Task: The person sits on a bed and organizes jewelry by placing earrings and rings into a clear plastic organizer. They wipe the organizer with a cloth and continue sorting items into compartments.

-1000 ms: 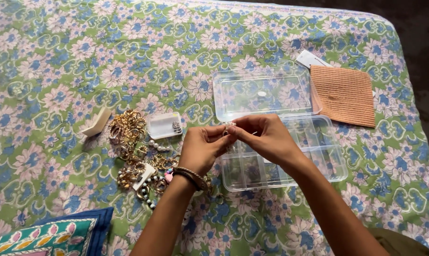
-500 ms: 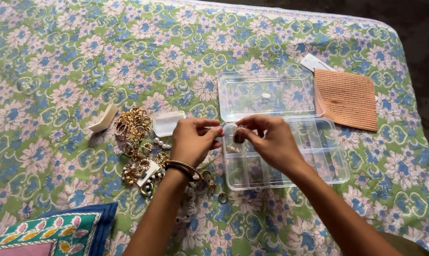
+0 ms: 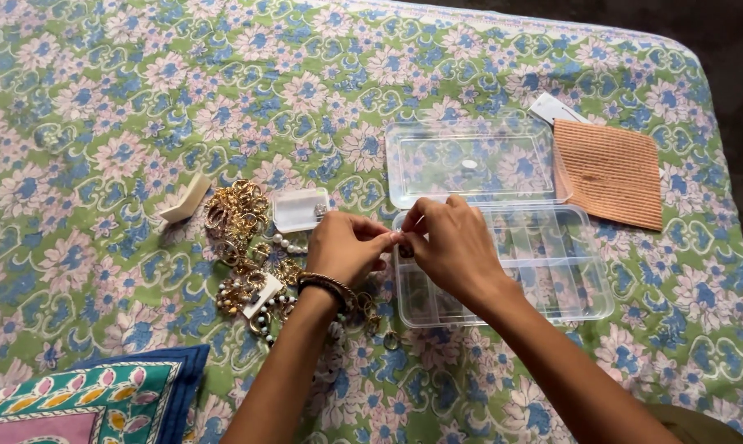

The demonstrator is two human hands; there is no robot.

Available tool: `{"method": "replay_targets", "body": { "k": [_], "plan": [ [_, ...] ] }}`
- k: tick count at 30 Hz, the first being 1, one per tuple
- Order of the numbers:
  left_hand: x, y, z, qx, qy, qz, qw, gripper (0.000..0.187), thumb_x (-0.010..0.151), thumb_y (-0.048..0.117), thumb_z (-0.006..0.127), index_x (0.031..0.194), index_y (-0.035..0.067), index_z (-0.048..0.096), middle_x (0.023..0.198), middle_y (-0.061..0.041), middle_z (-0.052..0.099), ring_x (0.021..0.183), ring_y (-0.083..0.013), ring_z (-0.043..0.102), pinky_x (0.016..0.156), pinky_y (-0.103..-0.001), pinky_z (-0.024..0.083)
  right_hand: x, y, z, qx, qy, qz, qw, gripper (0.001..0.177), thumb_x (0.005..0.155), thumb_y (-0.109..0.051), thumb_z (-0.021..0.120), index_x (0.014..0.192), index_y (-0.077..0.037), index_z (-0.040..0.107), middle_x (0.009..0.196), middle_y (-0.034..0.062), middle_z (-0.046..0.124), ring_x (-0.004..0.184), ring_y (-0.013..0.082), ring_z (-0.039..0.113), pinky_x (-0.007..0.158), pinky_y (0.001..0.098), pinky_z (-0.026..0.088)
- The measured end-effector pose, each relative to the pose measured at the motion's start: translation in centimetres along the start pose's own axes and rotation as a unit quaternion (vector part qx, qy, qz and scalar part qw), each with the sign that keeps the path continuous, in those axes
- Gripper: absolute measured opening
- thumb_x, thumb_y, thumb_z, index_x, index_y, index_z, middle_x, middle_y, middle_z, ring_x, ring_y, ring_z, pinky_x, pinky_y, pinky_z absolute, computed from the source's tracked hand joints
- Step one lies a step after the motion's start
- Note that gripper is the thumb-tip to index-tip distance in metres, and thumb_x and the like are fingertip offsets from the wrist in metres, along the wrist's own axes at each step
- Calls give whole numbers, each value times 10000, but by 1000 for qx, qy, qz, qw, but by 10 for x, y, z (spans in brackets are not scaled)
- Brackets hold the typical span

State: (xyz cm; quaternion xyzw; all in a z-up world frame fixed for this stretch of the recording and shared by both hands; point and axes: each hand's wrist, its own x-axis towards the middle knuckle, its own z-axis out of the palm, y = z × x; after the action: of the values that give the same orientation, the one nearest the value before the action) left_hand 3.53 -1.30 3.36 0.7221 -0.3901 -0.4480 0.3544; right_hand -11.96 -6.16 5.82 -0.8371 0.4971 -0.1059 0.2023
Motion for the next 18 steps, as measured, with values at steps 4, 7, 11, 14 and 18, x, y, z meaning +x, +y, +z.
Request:
{"method": "replay_targets", "body": {
  "k": [4,7,11,14,18],
  "plan": [
    [5,-6,1,-15,-7,-12,1000,193,811,223,830,908,56,831,780,-75,812,618,-140,769,603,-264,617,0,-4,1,-52,10,-23,998,141,852,-236,780,900,-103,773,747,58,762,862,223,604,843,414,455],
    [4,-5,0,-21,-15,-9,1000,175,818,203,822,915,57,826,793,-73,812,633,-136,772,625,-273,632,-1,-2,4,-94,15,-36,995,79,864,-229,759,877,-160,795,726,60,747,862,215,605,852,400,453],
    [-1,4,-1,40,-12,6,999,142,810,191,815,907,88,824,798,-58,812,643,-122,776,643,-263,631,-4,4,9,-133,73,-115,982,85,833,-220,749,778,-190,806,769,27,745,882,230,605,829,393,449],
    [-1,5,0,92,-15,-8,996,137,826,228,809,883,104,823,769,-49,803,642,-122,771,648,-255,612,-9,5,10,-157,107,-160,969,103,818,-219,740,744,-181,800,801,18,748,900,233,611,818,398,444],
    [-3,6,-3,122,-39,-36,991,239,878,291,784,801,67,812,689,-49,785,611,-123,766,644,-245,590,-10,-1,9,-183,74,-139,970,142,862,-223,722,758,-170,804,743,13,743,890,220,617,833,402,433]
  ]
}}
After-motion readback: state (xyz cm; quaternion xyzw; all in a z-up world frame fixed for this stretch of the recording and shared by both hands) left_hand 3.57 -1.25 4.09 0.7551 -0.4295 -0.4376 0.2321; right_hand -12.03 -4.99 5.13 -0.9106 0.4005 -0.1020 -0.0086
